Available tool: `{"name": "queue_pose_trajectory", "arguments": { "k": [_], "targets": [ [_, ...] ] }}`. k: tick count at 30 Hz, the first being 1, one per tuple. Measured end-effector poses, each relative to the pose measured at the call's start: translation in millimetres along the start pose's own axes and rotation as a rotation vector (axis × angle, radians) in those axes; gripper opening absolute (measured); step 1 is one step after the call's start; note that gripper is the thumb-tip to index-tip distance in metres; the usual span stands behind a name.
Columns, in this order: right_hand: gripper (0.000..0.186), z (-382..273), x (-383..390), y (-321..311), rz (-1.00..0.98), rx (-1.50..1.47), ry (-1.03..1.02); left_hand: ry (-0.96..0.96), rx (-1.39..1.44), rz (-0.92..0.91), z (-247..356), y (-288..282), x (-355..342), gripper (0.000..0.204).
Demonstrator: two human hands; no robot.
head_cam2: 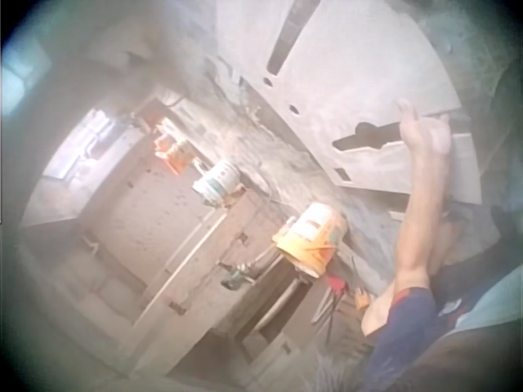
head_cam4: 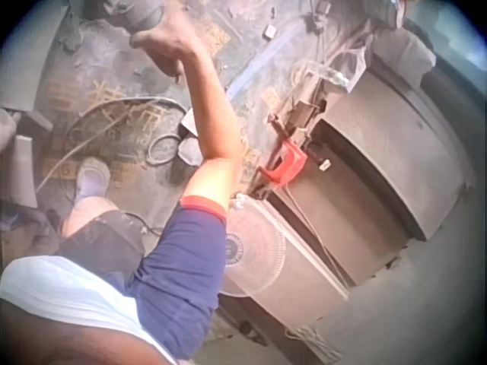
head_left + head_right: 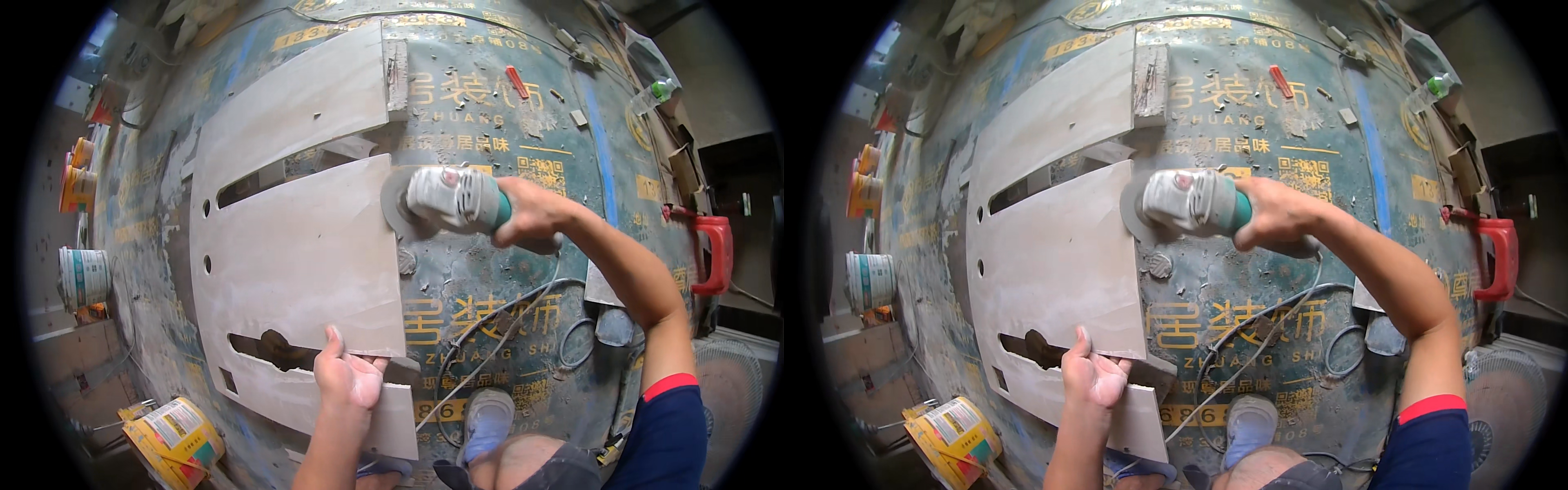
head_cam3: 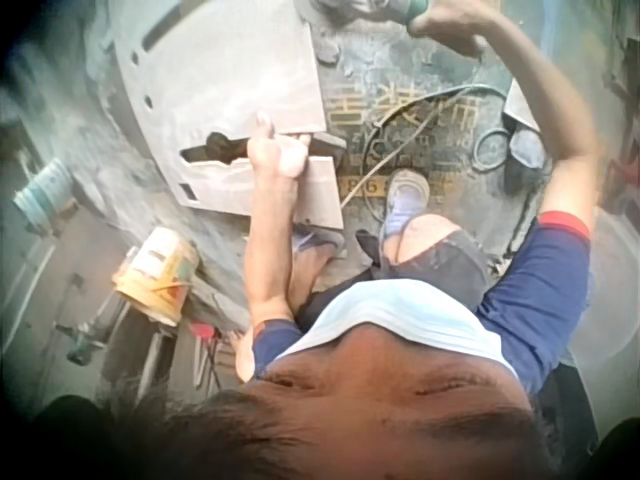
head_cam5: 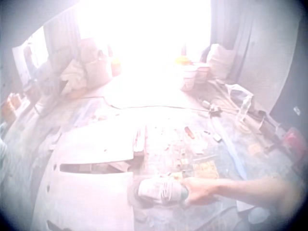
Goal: The person cuts a large tile using a power saw and then refines the cut-outs using an angle grinder.
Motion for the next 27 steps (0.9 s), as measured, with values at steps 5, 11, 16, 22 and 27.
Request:
{"name": "queue_pose_trajectory", "arguments": {
  "k": [5,11,16,22,27],
  "targets": [
    [0.057,7.9,-20.4,-7.4,0.036,-0.138,-0.004,-0.010,0.019,-0.020,0.8,-2.5,-2.0,0.047],
    [0.060,-3.8,-6.7,-3.5,0.067,-0.019,-0.020,-0.004,0.013,-0.026,4.3,-2.6,1.1,0.048],
    [0.055,1.9,-16.8,-16.8,0.077,-0.107,0.027,-0.001,0.016,-0.002,0.8,2.3,-2.0,0.048],
    [0.062,-15.3,40.3,27.1,-0.086,-0.012,0.036,0.003,-0.023,0.006,0.6,4.6,2.7,0.048],
    [0.067,-20.8,67.6,69.7,-0.183,0.233,-0.111,0.001,0.001,-0.040,5.0,1.3,1.6,0.048]
  ]
}}
Point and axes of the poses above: each hand's wrist, its own x-axis away from the middle knuckle, its own y-axis out of the palm, z = x × y, the point moved 5 cm from there along -x, towards the middle knuckle
